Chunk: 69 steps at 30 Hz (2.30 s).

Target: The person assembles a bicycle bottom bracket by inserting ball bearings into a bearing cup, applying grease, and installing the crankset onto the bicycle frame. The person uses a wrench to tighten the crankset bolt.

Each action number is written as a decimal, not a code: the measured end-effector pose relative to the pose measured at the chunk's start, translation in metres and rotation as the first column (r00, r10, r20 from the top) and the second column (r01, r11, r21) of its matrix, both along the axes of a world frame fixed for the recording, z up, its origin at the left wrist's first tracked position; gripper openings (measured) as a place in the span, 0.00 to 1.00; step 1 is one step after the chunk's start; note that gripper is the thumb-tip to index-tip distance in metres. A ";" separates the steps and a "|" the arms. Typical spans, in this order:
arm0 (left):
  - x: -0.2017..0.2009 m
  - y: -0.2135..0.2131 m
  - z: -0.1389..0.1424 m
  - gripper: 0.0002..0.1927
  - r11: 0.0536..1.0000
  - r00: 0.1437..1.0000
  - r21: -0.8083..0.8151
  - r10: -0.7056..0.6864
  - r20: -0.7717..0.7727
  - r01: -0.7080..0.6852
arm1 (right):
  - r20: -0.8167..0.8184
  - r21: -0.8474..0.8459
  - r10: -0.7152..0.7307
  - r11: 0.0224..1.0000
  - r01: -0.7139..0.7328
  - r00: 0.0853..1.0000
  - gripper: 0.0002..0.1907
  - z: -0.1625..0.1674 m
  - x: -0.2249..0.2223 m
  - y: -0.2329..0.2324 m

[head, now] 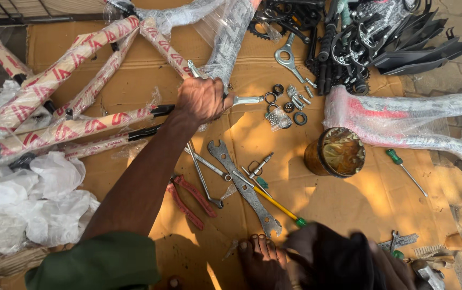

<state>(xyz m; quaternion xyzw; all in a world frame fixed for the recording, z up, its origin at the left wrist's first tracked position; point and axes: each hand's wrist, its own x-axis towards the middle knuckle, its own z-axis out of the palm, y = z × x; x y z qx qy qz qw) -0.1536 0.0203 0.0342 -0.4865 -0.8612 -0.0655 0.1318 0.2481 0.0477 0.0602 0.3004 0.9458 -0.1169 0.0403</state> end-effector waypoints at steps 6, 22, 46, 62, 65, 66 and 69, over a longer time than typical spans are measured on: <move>0.002 -0.011 -0.015 0.18 0.953 0.971 0.255 -0.109 -0.214 0.163 | -0.275 -0.487 -0.202 0.872 0.045 0.940 0.23 0.017 -0.050 0.062; -0.003 0.001 -0.016 0.13 0.946 0.942 0.200 -0.198 -0.269 0.256 | -0.298 -0.312 0.424 0.804 -0.507 0.855 0.15 0.009 -0.122 -0.029; 0.034 -0.007 0.005 0.27 0.718 0.756 0.608 -0.176 0.630 -0.340 | -0.765 0.104 0.288 0.938 -0.330 0.576 0.27 0.031 -0.155 0.045; 0.100 -0.055 0.023 0.11 0.472 0.085 0.276 -0.386 0.919 -0.838 | -0.506 -0.835 -0.093 0.301 -0.460 0.858 0.29 0.044 -0.149 -0.009; 0.091 -0.073 0.032 0.13 0.595 0.554 0.526 -0.158 0.817 -0.608 | -0.329 -0.944 -0.307 0.125 -0.305 0.893 0.24 0.044 -0.118 0.002; 0.083 -0.079 0.034 0.15 0.657 0.802 0.641 -0.090 0.590 -0.398 | -0.384 -0.920 -0.307 0.205 -0.334 0.871 0.20 0.039 -0.103 0.006; 0.070 -0.096 0.040 0.14 0.690 0.701 0.558 -0.102 0.706 -0.461 | -0.492 -0.700 -0.280 0.690 -0.183 0.824 0.13 0.021 -0.041 0.015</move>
